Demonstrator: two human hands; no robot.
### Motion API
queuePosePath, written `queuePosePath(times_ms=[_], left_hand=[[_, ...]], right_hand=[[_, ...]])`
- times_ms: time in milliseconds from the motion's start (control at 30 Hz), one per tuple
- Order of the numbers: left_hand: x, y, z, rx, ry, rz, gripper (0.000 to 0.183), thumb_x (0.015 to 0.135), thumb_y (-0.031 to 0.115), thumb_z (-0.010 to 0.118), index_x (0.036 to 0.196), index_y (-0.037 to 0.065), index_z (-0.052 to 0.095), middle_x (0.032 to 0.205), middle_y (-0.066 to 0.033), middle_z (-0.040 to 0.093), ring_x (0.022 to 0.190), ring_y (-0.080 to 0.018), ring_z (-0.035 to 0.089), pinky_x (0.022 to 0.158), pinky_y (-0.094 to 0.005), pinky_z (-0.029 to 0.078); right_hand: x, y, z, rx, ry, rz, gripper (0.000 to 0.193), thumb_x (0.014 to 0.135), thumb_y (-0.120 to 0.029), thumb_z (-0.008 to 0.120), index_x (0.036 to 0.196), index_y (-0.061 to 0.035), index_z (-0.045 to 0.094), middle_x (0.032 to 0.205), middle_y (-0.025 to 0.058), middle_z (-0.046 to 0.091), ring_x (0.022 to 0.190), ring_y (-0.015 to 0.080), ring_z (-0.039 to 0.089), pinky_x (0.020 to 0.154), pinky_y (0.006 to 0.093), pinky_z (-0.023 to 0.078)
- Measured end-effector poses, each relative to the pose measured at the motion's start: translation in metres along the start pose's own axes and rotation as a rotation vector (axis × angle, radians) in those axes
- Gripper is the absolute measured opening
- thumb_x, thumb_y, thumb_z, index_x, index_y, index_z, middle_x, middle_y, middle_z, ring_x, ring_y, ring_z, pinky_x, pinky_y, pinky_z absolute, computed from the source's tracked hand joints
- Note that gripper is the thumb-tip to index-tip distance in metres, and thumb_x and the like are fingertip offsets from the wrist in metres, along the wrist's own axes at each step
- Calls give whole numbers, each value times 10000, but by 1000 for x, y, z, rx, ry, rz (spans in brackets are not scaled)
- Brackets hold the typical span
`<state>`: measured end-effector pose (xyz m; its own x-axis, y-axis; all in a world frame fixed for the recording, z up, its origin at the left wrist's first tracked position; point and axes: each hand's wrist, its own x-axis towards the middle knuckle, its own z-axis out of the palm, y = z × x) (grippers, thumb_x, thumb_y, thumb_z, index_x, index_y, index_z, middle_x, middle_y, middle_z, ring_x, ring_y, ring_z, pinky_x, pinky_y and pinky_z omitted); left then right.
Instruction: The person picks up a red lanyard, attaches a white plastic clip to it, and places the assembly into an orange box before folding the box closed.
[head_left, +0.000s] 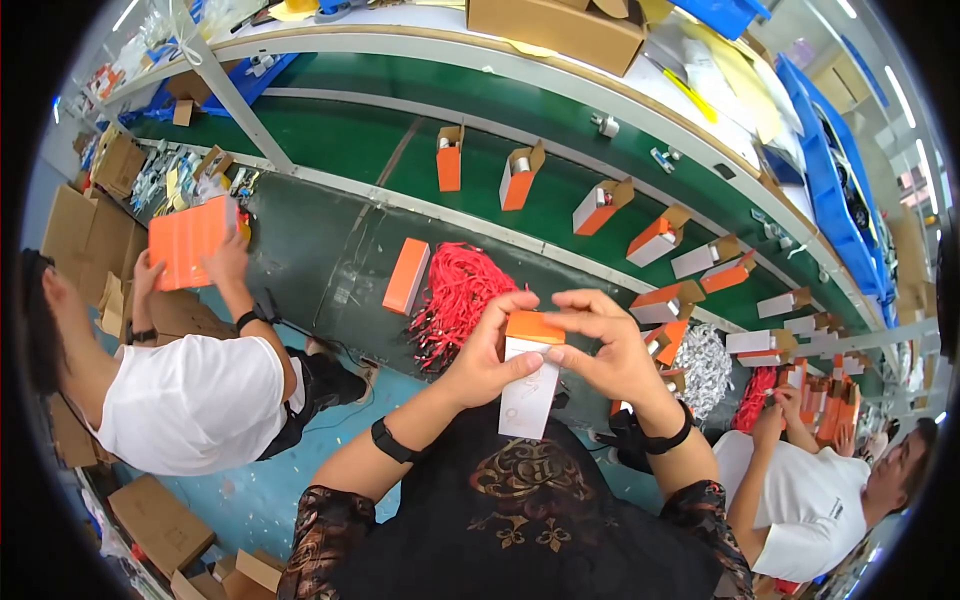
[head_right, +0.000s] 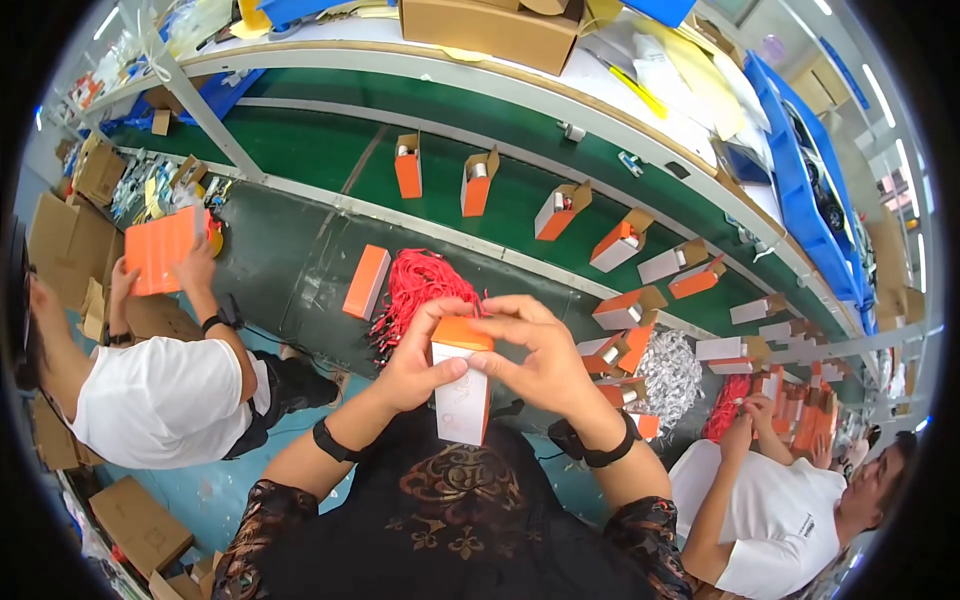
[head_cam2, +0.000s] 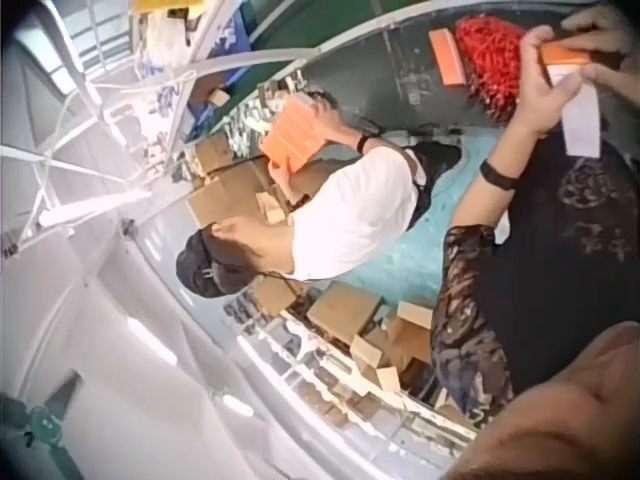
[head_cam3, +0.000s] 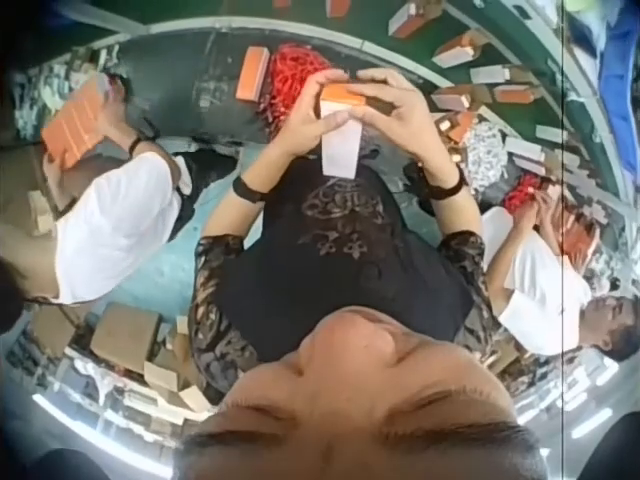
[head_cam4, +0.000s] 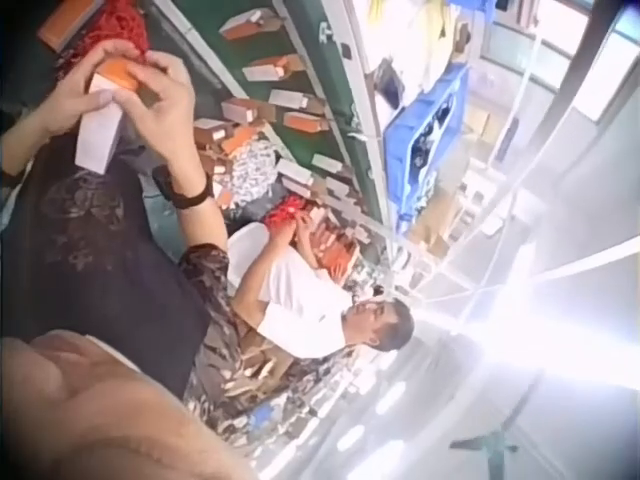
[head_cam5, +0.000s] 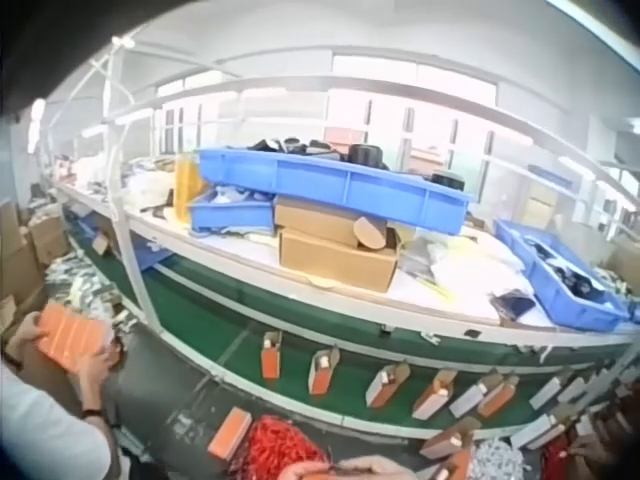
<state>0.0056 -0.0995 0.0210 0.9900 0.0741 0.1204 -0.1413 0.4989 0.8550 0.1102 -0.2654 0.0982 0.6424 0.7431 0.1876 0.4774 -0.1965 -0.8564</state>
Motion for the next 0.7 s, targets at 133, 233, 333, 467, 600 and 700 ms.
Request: queuePosePath(times_ms=[133,233,333,467,600,700], left_hand=[[0,-20,-2,131,47,63,521,905,75,672,1357,48,414,1368,-125,461,1265,-196,481,1070,-361,393],[4,-22,6,-47,33,9,559,905,54,659,1384,45,372,1410,-155,430,1294,-213,468,1080,-375,390],[1,-27,9,-6,-30,28,797,872,101,728,1498,41,238,1476,-177,369,1327,-264,451,1097,-378,379],[2,-23,16,653,-52,9,1259,694,299,890,1568,11,31,1456,-248,377,1343,-363,436,1128,-445,336],[8,-21,31,587,-105,-101,1380,629,343,926,1560,0,-33,1416,-260,444,1322,-354,478,1101,-421,374],[9,-27,36,524,-180,-105,1443,598,331,952,1555,-3,-74,1448,-252,422,1350,-341,450,1120,-411,347]], right_hand=[[-5,0,5,-81,-47,-66,225,810,-39,753,1034,-17,753,1077,135,694,980,210,658,860,319,507],[-16,11,9,273,117,292,189,812,8,726,1000,17,746,1044,133,706,947,170,659,838,289,517],[-15,20,3,440,173,337,143,822,47,685,955,45,739,1069,127,697,931,151,656,833,256,514],[-12,7,-20,169,43,366,307,814,-48,730,1111,19,694,1111,114,690,957,142,648,806,263,509],[-1,3,-49,-31,-243,251,574,798,-217,801,1317,-66,609,1143,105,686,986,146,628,771,287,499],[18,3,-77,-99,-581,177,616,791,-313,817,1341,-130,608,1142,110,655,1016,216,614,780,317,500]])
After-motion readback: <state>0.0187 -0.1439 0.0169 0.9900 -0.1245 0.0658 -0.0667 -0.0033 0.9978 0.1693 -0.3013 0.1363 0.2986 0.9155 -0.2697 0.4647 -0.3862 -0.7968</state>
